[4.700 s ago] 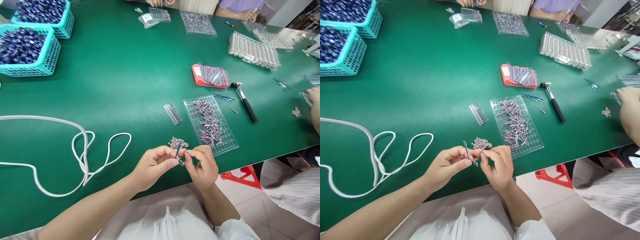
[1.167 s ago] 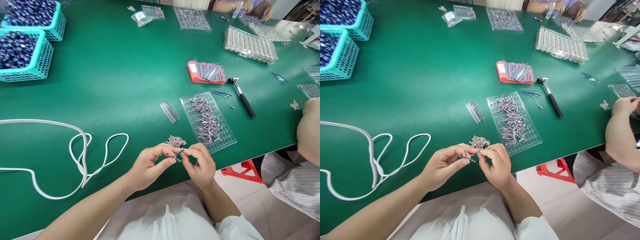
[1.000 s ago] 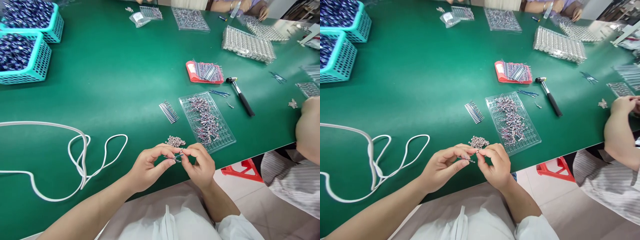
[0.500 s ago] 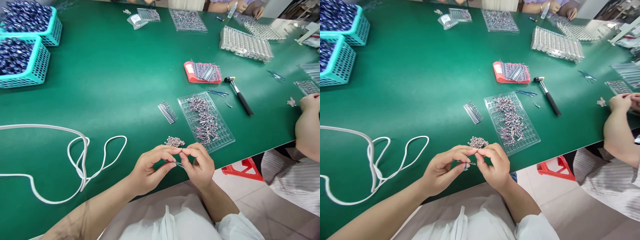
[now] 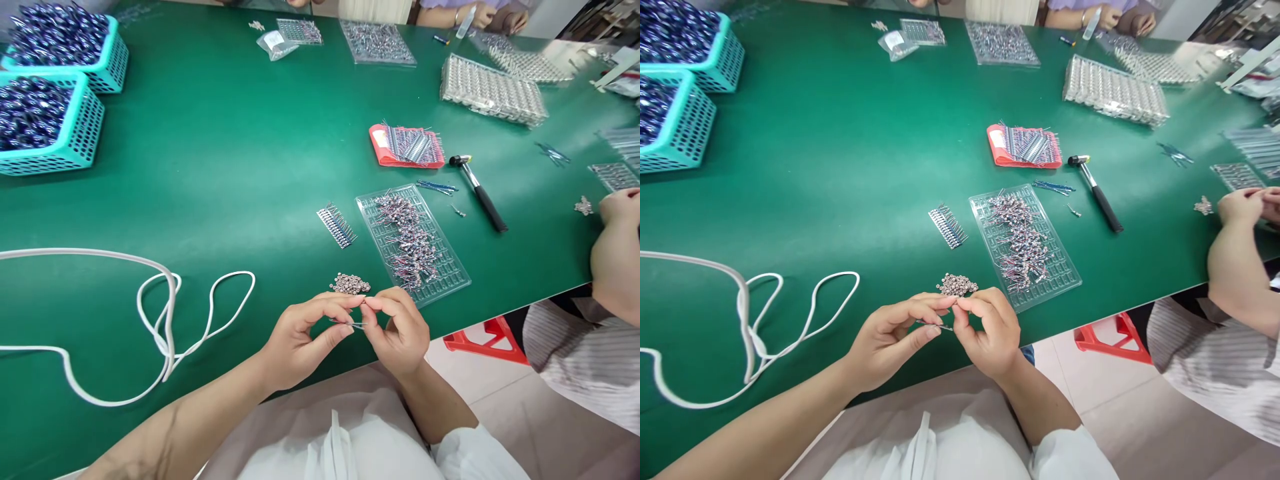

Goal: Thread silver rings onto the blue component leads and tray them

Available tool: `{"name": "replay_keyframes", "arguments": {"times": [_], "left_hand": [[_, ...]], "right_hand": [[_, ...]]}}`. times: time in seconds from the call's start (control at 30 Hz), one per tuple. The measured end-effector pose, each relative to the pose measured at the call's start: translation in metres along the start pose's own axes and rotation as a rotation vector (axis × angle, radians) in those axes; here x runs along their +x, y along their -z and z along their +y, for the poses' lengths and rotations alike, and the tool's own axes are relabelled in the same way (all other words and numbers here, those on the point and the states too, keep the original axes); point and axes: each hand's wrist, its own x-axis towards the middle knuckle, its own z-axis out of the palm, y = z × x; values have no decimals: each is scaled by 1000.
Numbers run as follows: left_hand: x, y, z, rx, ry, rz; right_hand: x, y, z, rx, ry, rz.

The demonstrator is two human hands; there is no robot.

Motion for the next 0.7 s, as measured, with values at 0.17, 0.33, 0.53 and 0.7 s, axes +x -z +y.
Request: {"name": "replay_keyframes", "arguments": {"times": [0.17, 0.33, 0.53, 0.7], "left_hand": [[1, 0, 2, -155, 136, 46], [2, 0, 2, -237, 215, 64], [4, -1, 1, -282, 272, 88], [8, -2, 2, -354, 366, 136]], "right_hand": [[5, -1, -3, -51, 63, 7], [5, -2, -3, -51, 81, 1], [2, -3, 0, -40, 59, -24], [-1, 0, 1, 89, -68, -68]]}}
